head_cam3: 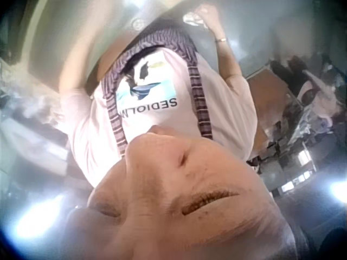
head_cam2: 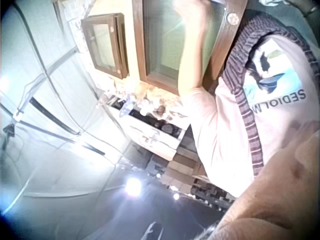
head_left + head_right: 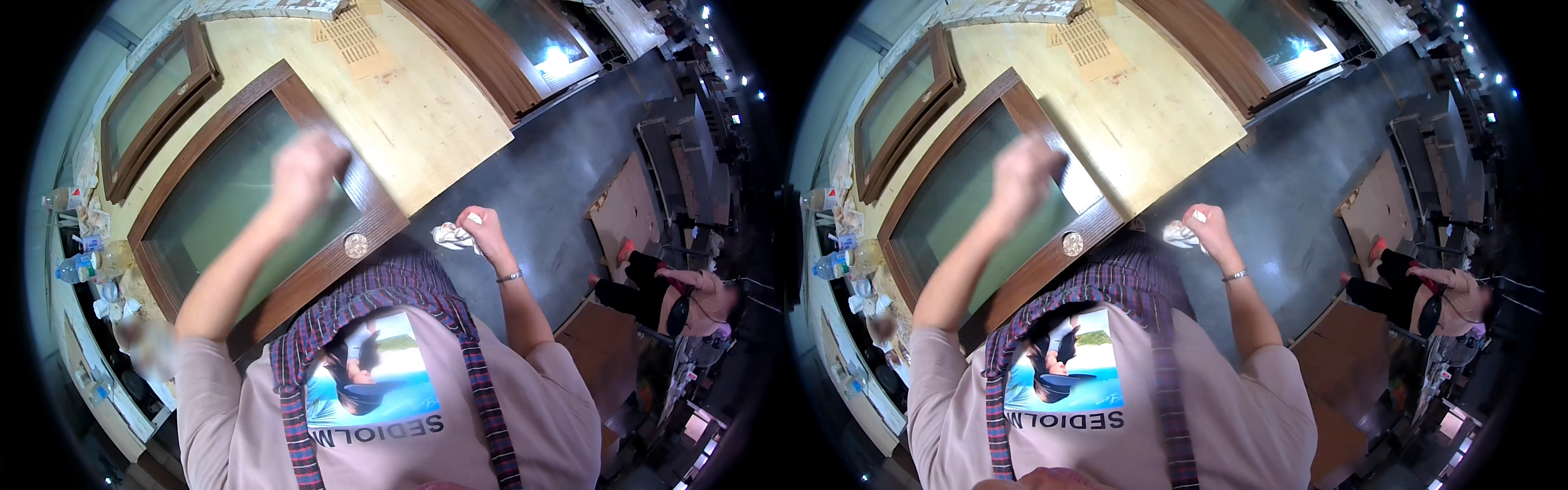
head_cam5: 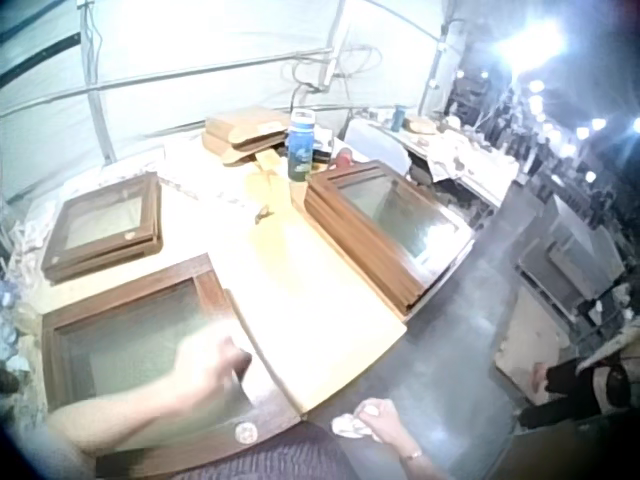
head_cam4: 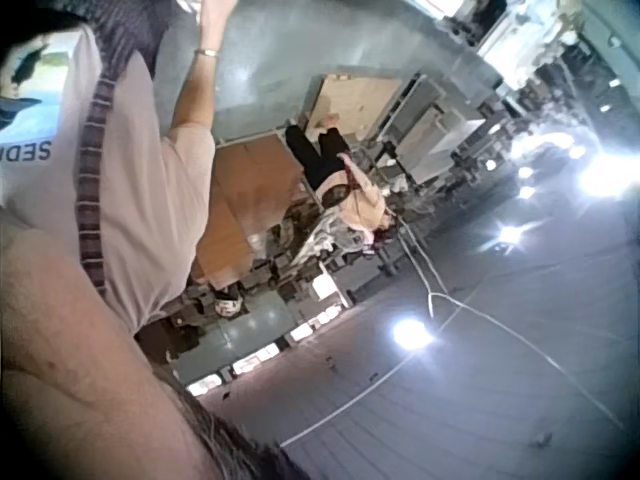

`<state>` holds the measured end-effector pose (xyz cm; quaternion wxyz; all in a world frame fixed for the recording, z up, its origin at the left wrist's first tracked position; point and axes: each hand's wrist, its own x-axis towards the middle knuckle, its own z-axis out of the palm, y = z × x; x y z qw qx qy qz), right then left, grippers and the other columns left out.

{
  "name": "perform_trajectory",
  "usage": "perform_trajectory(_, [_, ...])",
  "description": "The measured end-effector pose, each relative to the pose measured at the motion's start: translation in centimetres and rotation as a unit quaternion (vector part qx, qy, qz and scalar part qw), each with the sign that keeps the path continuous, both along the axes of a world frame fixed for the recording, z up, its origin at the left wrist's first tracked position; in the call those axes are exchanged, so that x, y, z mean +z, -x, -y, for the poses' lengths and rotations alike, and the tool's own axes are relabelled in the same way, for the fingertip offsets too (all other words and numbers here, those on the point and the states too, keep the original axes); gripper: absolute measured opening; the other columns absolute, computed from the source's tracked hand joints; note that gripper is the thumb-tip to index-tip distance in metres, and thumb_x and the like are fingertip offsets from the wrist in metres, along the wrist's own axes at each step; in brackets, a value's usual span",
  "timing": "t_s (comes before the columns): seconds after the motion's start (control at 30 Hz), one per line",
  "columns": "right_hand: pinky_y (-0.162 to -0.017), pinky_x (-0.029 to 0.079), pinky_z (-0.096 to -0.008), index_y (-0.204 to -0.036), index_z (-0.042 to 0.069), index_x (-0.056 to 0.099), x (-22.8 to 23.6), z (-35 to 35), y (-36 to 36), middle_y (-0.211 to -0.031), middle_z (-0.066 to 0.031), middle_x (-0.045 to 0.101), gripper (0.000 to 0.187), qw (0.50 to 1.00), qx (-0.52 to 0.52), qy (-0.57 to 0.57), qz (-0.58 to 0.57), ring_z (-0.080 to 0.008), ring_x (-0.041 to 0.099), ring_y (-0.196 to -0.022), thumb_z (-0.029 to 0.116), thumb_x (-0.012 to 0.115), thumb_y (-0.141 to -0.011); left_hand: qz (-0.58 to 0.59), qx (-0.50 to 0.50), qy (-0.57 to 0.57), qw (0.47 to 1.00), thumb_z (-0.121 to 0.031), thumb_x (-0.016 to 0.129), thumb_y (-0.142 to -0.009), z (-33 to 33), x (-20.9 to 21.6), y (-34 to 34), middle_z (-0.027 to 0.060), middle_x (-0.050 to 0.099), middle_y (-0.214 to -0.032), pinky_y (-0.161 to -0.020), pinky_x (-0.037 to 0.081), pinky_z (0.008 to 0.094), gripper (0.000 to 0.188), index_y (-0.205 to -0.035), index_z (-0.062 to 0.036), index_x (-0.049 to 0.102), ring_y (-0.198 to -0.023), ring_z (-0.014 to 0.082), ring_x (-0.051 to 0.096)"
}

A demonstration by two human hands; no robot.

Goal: The person cleans a glass pane within a wooden frame by wiping it with a cloth, applying a liquid from a bottle, using a scraper tool on the glass, and handling small wooden components on a workbench.

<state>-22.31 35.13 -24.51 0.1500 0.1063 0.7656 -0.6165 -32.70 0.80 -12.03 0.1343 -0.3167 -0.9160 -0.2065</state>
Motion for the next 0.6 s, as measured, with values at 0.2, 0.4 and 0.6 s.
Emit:
perform_trajectory(0.2, [-0.06,0.043,-0.0257,-0.074,-0.002,0.065,4.1,2.5,3.8,-0.067,-0.002,0.063,0.03,0.998,-0.042,0.024,-0.038,-0.0071,0.053,-0.064,0.017,0.056,-0.095,0.063,-0.101,-0.056,0.991,-0.008,0.071,-0.07,-2.3,1.4,-8.5,0.0039,0.058,-0.075,-0.057,0.052,0.0366,0.014,-0.083,-0.0117,0.072,-0.072,0.0225,0.061])
perform_trajectory(0.4, [-0.076,0.05,-0.0376,-0.098,0.005,0.069,9.4,11.1,8.7,-0.093,-0.0098,0.067,0.017,0.947,0.024,-0.153,-0.281,-0.0244,0.064,-0.083,0.014,0.057,-0.089,0.03,-0.03,-0.17,0.985,-0.001,0.07,-0.073,-1.2,2.7,-4.8,0.007,0.065,-0.078,-0.063,0.052,0.0356,0.017,-0.088,-0.0088,0.073,-0.077,0.0264,0.064])
perform_trajectory(0.6, [-0.08,0.05,-0.0451,-0.118,0.002,0.06,11.5,21.8,10.4,-0.099,-0.0144,0.059,0.04,0.839,0.118,-0.385,-0.367,-0.0334,0.06,-0.095,0.024,0.064,-0.084,0.125,0.374,-0.175,0.902,-0.018,0.07,-0.085,8.5,0.5,6.1,0.0117,0.073,-0.095,-0.079,0.054,0.0389,0.02,-0.102,-0.0073,0.073,-0.086,0.0272,0.07])
